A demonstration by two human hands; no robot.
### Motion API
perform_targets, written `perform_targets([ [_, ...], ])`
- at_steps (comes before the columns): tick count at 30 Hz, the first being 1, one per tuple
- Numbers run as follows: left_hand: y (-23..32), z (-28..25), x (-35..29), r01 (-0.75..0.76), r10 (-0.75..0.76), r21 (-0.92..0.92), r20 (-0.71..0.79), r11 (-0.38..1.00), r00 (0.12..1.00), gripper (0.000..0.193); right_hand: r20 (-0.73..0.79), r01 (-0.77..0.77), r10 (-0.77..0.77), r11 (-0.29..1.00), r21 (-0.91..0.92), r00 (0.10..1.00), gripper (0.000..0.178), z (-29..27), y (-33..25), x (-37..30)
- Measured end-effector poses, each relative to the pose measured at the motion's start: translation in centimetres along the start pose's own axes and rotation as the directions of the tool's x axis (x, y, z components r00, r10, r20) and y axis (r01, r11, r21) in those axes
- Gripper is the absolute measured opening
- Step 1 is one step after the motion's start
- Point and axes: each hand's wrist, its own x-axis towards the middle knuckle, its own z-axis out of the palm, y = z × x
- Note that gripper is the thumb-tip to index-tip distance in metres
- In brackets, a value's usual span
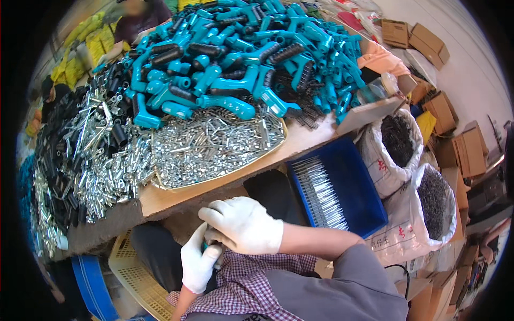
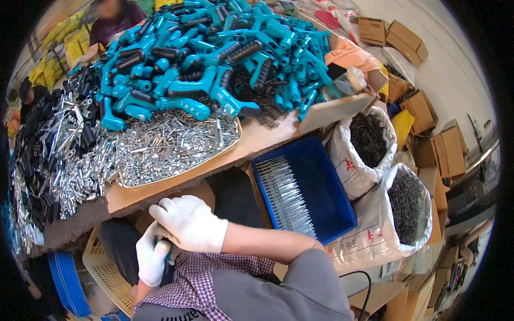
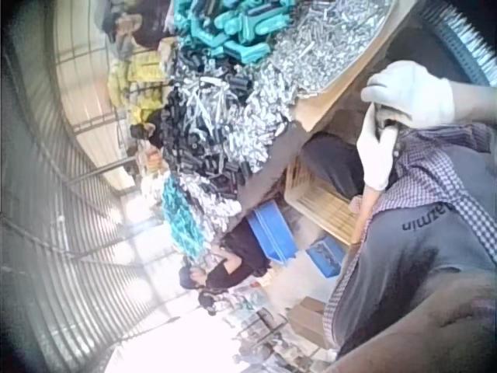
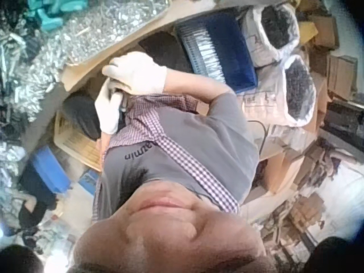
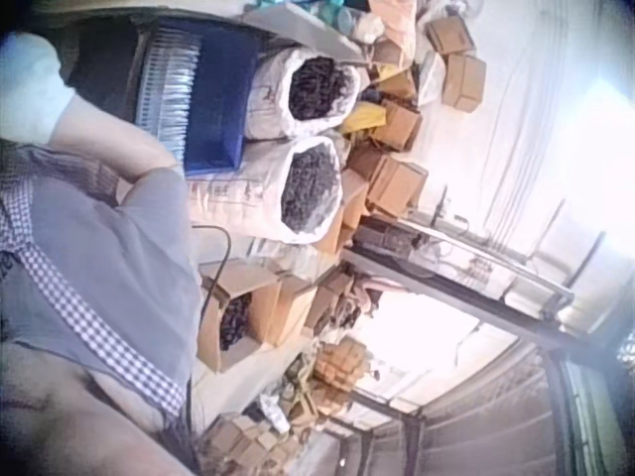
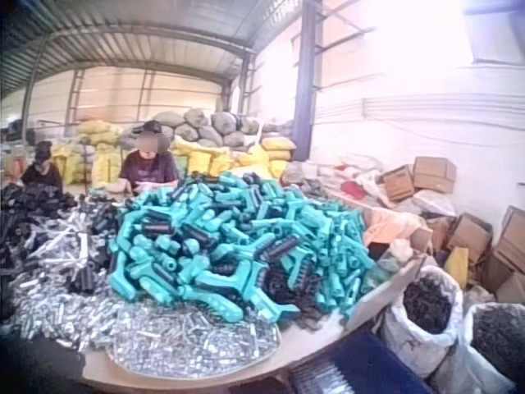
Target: Assembling handheld hardware components, inserting metal cylinders into plastic handles and securing them.
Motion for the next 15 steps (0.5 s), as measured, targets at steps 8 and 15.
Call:
perform_targets([
  [8, 0.9, -0.2, -0.2, 0.026, -0.029, 0.211, 0.009, 0.977, 1.000, 0.055, -0.598, -0.565, 0.255, 0.713, -0.415, 0.760, 0.022, -10.3, 18.0, -3.5],
  [15, 0.3, 0.2, -0.9, -0.048, 0.043, 0.239, 0.025, 0.970, 0.999, 0.057, -0.449, -0.722, 0.585, 0.403, -0.562, 0.676, 0.025, -12.6, 21.4, -3.2],
])
